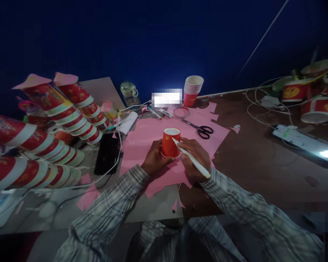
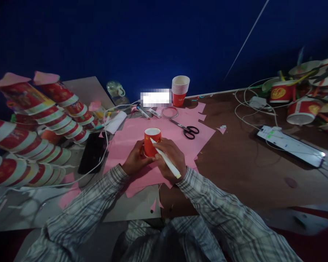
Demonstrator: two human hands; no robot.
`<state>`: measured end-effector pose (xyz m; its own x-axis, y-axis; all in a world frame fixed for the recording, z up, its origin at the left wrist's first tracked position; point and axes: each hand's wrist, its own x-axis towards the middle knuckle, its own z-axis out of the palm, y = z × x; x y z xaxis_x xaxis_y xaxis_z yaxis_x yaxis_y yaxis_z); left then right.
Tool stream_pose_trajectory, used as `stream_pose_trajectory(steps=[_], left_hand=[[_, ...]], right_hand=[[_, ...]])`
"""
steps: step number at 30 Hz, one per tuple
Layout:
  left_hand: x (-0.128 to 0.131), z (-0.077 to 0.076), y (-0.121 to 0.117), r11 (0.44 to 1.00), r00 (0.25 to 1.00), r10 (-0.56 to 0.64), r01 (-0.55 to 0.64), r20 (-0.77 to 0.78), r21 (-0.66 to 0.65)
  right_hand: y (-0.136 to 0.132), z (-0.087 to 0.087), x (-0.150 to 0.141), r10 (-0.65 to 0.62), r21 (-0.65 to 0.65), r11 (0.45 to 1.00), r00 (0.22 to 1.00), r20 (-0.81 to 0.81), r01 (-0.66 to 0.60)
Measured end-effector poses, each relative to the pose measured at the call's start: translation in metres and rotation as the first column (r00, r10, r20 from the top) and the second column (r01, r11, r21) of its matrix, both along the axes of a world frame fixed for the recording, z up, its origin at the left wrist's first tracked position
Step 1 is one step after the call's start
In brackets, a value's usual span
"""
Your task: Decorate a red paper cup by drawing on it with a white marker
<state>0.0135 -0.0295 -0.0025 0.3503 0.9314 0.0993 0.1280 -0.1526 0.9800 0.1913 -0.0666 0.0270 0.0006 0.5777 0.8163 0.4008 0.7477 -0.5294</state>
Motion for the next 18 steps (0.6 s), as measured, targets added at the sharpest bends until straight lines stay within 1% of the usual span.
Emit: stream_pose_trajectory(steps=[2,5,7,9,11,14,18], left_hand=[[0.0,0.003,0.0,0.999,0.999,-0.024,0.025,0.033,-0.03],[-0.001,0.009,0.002,0.993,0.987,-0.076,0.088,0.138,-0.079],[-0.003,0.01,0.003,0.989,0.975,-0.1,0.12,0.197,-0.089],[-0.005,0.01,0.003,0.982,0.964,-0.132,0.159,0.229,-0.104],[-0.007,0.007,0.003,0.973,0.957,-0.158,0.193,0.242,-0.128],[-0.008,0.001,0.003,0.975,0.962,-0.16,0.189,0.222,-0.119],[-0.006,-0.004,0.002,0.987,0.971,-0.122,0.14,0.204,-0.078]], right_hand=[[-0.001,0.002,0.001,-0.024,-0.035,0.999,0.999,-0.037,0.022],[0.0,0.005,0.004,-0.054,-0.102,0.994,0.995,-0.078,0.046],[0.001,0.005,0.005,-0.066,-0.133,0.99,0.994,-0.093,0.053],[0.0,0.006,0.006,-0.055,-0.133,0.99,0.994,-0.098,0.042],[-0.001,0.006,0.006,-0.016,-0.103,0.995,0.995,-0.102,0.006],[-0.003,0.006,0.004,0.034,-0.066,0.997,0.996,-0.08,-0.04],[-0.004,0.006,0.002,0.027,-0.058,0.998,0.999,-0.025,-0.028]])
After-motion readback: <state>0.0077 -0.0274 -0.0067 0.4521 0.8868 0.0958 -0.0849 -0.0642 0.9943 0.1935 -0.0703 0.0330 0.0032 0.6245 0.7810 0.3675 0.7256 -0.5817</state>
